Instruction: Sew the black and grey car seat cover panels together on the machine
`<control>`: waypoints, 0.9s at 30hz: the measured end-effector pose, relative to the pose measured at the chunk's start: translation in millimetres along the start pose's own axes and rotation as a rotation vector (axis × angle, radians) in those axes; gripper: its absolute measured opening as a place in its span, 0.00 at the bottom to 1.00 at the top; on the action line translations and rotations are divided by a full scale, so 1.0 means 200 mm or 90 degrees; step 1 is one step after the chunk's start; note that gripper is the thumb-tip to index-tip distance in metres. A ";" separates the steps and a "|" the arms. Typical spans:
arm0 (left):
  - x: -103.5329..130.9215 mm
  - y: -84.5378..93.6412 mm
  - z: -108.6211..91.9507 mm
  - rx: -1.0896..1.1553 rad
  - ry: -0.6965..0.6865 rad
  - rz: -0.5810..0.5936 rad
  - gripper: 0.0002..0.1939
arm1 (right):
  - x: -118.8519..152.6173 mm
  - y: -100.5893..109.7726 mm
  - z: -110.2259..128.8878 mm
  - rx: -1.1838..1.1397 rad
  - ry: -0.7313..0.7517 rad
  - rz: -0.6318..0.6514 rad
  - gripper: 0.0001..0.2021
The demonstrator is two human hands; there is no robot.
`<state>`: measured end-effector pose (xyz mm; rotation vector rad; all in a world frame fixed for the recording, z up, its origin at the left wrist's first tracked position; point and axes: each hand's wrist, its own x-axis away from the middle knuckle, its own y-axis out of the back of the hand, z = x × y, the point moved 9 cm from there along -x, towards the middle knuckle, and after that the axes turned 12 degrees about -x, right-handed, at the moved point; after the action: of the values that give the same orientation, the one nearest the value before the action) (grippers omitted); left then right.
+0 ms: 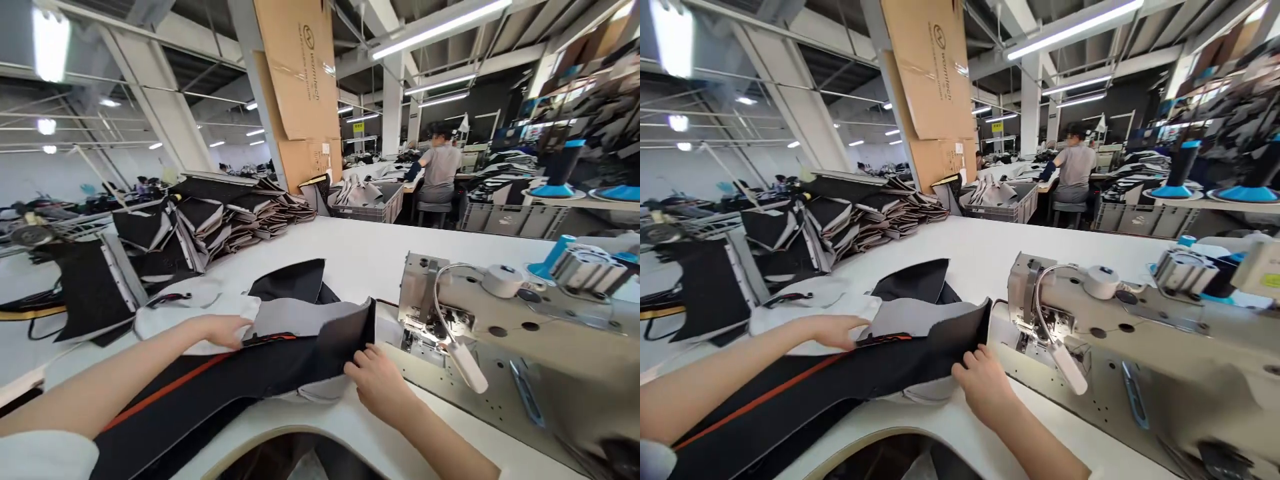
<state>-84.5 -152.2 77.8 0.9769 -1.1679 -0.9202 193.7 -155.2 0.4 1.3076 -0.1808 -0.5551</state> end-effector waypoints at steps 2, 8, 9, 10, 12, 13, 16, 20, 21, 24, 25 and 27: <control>-0.07 0.01 -0.28 -0.008 -0.123 0.014 0.31 | 0.01 -0.02 0.00 -0.058 -0.032 0.067 0.11; -0.14 -0.18 -1.16 -0.173 -0.571 -0.072 0.50 | 0.12 -0.14 -0.06 -0.318 -0.078 0.135 0.17; -0.15 -0.22 -1.23 -0.195 -0.593 -0.099 0.50 | 0.14 -0.17 -0.07 -0.344 -0.068 0.134 0.18; -0.16 -0.24 -1.28 -0.204 -0.599 -0.132 0.49 | 0.17 -0.19 -0.07 -0.359 -0.047 0.130 0.19; -0.17 -0.27 -1.33 -0.210 -0.611 -0.177 0.45 | 0.21 -0.23 -0.07 -0.376 -0.016 0.126 0.21; -0.17 -0.27 -1.35 -0.216 -0.625 -0.194 0.43 | 0.23 -0.25 -0.08 -0.378 -0.015 0.124 0.21; -0.18 -0.28 -1.42 -0.252 -0.701 -0.234 0.41 | 0.25 -0.26 -0.13 -0.394 -0.065 0.105 0.21; -0.29 -0.25 -1.47 -0.245 -0.682 -0.278 0.34 | 0.24 -0.23 -0.15 -0.367 -0.073 0.062 0.20; -0.32 -0.26 -1.47 -0.231 -0.677 -0.270 0.33 | 0.24 -0.21 -0.14 -0.342 -0.056 0.046 0.20; -0.43 -0.26 -1.45 -0.109 -0.653 -0.197 0.30 | 0.24 -0.18 -0.12 -0.265 -0.004 0.000 0.19; -0.51 -0.25 -1.41 -0.034 -0.594 -0.174 0.27 | 0.24 -0.18 -0.12 -0.251 0.010 -0.006 0.19; -0.69 -0.20 -1.27 0.104 -0.414 -0.158 0.24 | 0.23 -0.16 -0.11 -0.231 0.037 -0.016 0.18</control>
<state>141.5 -2.9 -29.8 0.9974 -1.7094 -1.4221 233.7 -162.9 -45.2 0.9731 -0.0128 -0.5422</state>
